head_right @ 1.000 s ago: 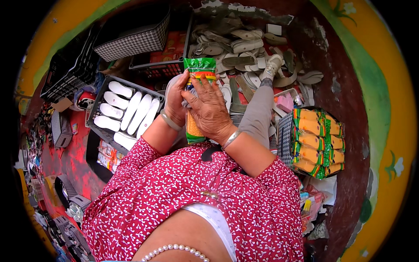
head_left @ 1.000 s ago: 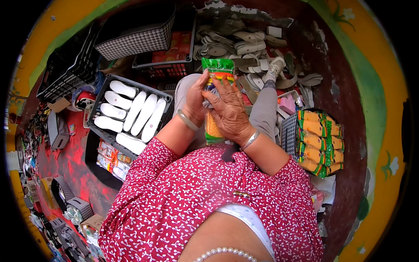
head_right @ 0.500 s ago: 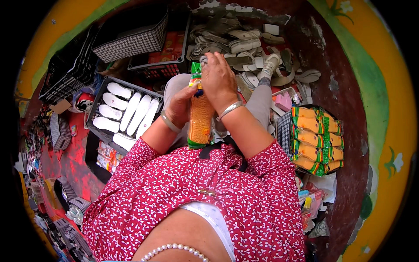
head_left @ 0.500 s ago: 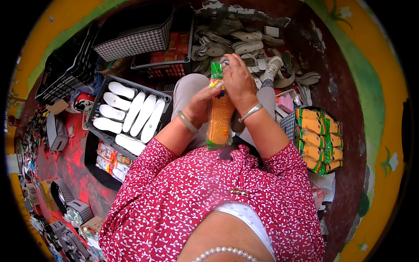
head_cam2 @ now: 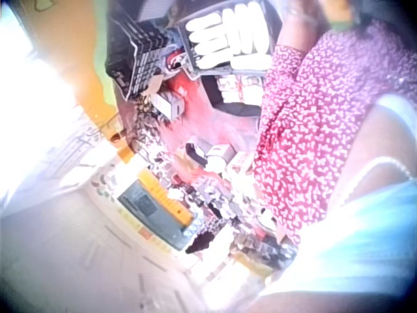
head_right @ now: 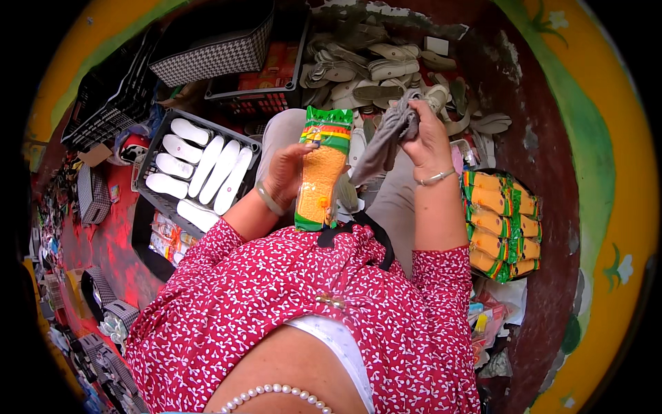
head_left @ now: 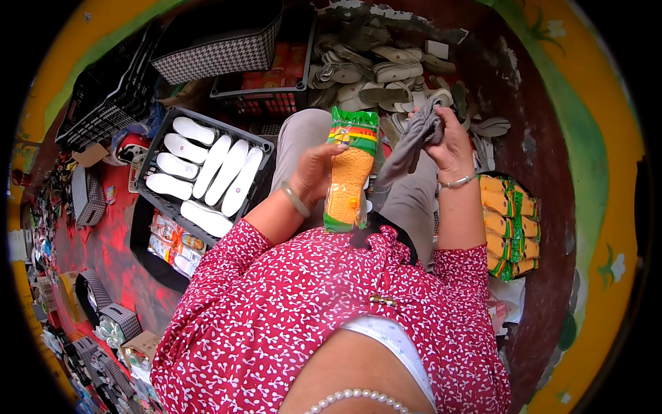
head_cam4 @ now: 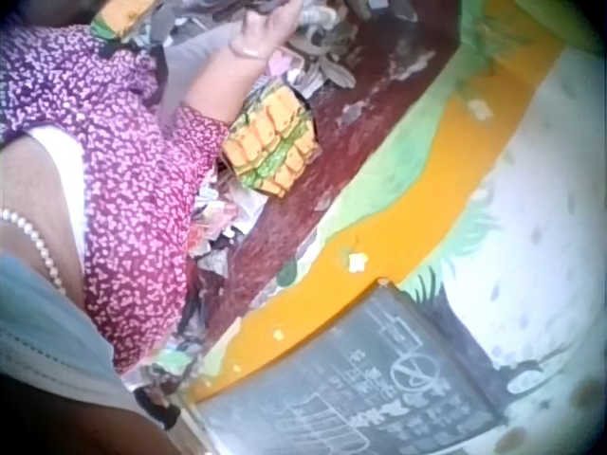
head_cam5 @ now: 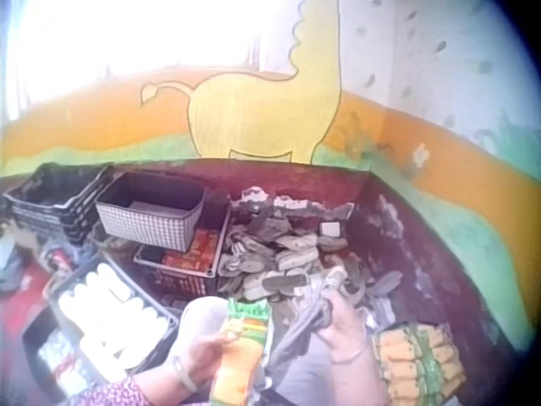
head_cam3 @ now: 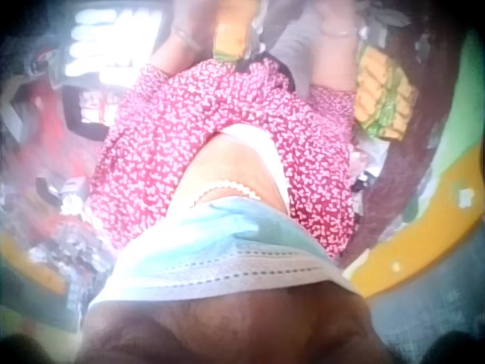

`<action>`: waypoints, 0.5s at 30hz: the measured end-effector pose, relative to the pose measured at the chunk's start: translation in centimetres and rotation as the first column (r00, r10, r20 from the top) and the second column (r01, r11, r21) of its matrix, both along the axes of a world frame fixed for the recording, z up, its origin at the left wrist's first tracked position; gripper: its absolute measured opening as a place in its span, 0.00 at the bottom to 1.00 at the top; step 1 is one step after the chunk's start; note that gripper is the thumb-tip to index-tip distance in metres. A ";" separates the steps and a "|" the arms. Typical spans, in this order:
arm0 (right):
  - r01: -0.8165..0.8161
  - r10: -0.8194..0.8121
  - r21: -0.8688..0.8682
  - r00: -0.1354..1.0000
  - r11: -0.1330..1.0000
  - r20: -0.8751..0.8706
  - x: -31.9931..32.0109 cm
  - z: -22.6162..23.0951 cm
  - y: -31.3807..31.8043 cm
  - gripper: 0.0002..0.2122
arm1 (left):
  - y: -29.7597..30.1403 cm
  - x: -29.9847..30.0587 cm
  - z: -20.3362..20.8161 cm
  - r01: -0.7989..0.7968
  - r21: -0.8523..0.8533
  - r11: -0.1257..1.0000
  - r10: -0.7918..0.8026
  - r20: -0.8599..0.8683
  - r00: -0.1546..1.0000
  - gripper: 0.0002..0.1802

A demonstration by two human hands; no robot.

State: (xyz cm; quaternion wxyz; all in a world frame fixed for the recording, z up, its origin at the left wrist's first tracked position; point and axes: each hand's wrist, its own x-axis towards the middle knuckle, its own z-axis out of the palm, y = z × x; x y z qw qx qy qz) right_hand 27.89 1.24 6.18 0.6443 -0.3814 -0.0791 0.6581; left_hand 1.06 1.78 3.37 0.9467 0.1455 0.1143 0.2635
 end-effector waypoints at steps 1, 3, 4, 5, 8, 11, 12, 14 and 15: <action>0.005 -0.010 0.065 0.997 0.998 0.074 -0.2 0.6 -0.2 0.12 | -0.6 -0.1 0.4 -0.020 0.014 1.000 0.020 -0.004 1.000 0.30; -0.003 -0.039 0.193 0.975 0.981 0.217 -1.3 3.5 -1.2 0.13 | -1.5 -0.4 0.8 -0.073 0.068 0.995 0.076 -0.034 0.997 0.30; 0.001 -0.048 0.234 0.979 0.972 0.196 -1.7 4.6 -1.6 0.13 | -1.9 -0.2 0.8 -0.100 0.112 0.989 0.106 -0.055 0.993 0.30; 0.047 -0.108 0.283 0.973 0.958 0.206 -2.7 5.8 -1.8 0.14 | -2.1 -0.2 0.8 -0.126 0.155 0.980 0.139 -0.075 0.987 0.30; 0.147 -0.324 0.486 0.897 0.861 0.302 -6.3 6.7 -1.6 0.16 | -2.5 -0.2 0.5 -0.134 0.154 0.979 0.153 -0.120 0.981 0.29; -0.130 -0.370 0.511 0.544 0.850 0.753 -10.0 3.9 -2.2 0.19 | -2.3 0.1 1.1 -0.160 0.178 0.971 0.186 -0.139 0.973 0.29; -0.317 -0.378 0.454 0.274 0.833 0.884 -10.5 2.1 -2.5 0.19 | -2.1 0.0 0.9 -0.121 0.170 0.978 0.140 -0.102 0.985 0.29; -0.481 -0.406 0.323 -0.077 0.815 0.911 -11.3 0.4 -2.6 0.19 | -1.9 -0.5 0.6 -0.049 0.154 0.987 0.054 -0.028 0.998 0.30; -0.484 -0.417 0.310 -0.130 0.818 0.899 -11.6 -0.1 -2.6 0.19 | -1.9 -0.5 0.7 -0.063 0.173 0.983 0.071 -0.040 0.997 0.31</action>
